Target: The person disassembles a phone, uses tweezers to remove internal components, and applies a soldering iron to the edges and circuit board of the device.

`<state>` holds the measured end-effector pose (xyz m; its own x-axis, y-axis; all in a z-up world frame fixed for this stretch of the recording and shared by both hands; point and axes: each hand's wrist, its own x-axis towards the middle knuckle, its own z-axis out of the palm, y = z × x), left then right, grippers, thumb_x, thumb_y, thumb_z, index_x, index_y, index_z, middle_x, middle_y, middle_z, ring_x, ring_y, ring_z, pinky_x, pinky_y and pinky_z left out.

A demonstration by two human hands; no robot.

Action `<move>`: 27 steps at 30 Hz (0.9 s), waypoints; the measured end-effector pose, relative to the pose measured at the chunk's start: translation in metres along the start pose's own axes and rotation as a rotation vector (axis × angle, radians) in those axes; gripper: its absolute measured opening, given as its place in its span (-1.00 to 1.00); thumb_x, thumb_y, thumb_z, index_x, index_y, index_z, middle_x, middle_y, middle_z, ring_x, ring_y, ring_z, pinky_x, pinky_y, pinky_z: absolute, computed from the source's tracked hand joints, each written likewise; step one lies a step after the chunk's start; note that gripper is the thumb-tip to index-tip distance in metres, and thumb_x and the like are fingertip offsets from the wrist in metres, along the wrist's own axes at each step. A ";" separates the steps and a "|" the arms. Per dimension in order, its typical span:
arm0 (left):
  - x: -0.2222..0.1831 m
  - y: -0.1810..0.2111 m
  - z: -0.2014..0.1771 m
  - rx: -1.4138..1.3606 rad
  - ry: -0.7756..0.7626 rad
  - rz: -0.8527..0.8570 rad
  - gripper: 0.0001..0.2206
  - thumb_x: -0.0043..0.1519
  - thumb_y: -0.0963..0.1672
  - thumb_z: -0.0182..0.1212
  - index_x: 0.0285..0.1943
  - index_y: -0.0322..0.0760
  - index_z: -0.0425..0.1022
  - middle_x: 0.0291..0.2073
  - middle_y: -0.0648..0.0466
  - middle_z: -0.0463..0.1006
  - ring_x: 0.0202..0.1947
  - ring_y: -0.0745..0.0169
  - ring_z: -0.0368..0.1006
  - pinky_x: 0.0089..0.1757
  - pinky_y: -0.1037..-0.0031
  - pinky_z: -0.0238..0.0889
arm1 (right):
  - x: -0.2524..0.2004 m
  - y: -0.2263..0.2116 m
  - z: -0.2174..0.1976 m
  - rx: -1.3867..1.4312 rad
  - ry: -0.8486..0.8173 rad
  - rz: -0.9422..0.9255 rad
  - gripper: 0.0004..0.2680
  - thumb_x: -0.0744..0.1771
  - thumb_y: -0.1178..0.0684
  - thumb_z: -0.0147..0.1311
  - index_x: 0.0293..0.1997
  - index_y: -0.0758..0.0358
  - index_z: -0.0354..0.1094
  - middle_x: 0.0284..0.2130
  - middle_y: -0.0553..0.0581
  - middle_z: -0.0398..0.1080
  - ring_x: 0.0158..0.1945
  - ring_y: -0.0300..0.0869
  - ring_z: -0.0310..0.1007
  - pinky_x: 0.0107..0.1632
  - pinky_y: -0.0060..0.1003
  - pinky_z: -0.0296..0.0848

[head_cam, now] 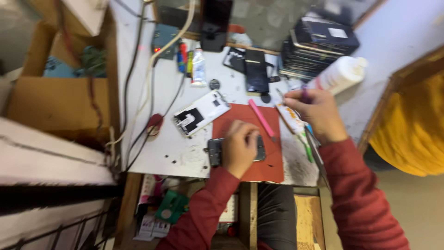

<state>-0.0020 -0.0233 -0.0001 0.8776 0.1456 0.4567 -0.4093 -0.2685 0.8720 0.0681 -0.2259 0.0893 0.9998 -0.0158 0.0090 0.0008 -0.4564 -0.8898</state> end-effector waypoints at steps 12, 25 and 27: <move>-0.006 -0.020 0.009 0.192 -0.173 0.060 -0.83 -0.07 -0.17 0.42 -0.50 -0.32 0.48 -0.43 -0.19 0.54 -0.28 -0.27 0.46 -0.15 0.03 0.29 | 0.060 -0.040 0.182 -0.625 -0.412 -0.473 -0.90 0.21 0.06 0.34 -0.29 0.13 0.62 -0.42 0.22 0.55 -0.34 0.09 0.54 -0.24 -0.08 0.47; -0.003 -0.010 0.005 0.113 -0.077 0.079 -0.88 0.07 -0.25 0.26 -0.23 -0.33 0.52 -0.23 -0.11 0.53 -0.18 -0.19 0.47 -0.15 0.10 0.28 | 0.047 -0.062 0.146 -0.764 -0.556 -0.716 -0.26 0.00 0.06 0.47 0.33 0.08 0.21 0.15 0.21 0.37 0.01 0.16 0.45 -0.04 -0.05 0.44; -0.003 -0.008 0.004 0.121 -0.072 0.087 -0.86 0.07 -0.25 0.26 -0.20 -0.33 0.52 -0.19 -0.12 0.53 -0.18 -0.21 0.46 -0.13 0.10 0.29 | 0.047 -0.068 0.151 -0.776 -0.597 -0.685 -0.23 0.00 0.08 0.46 0.35 0.08 0.16 0.15 0.17 0.37 0.01 0.15 0.46 -0.02 -0.06 0.46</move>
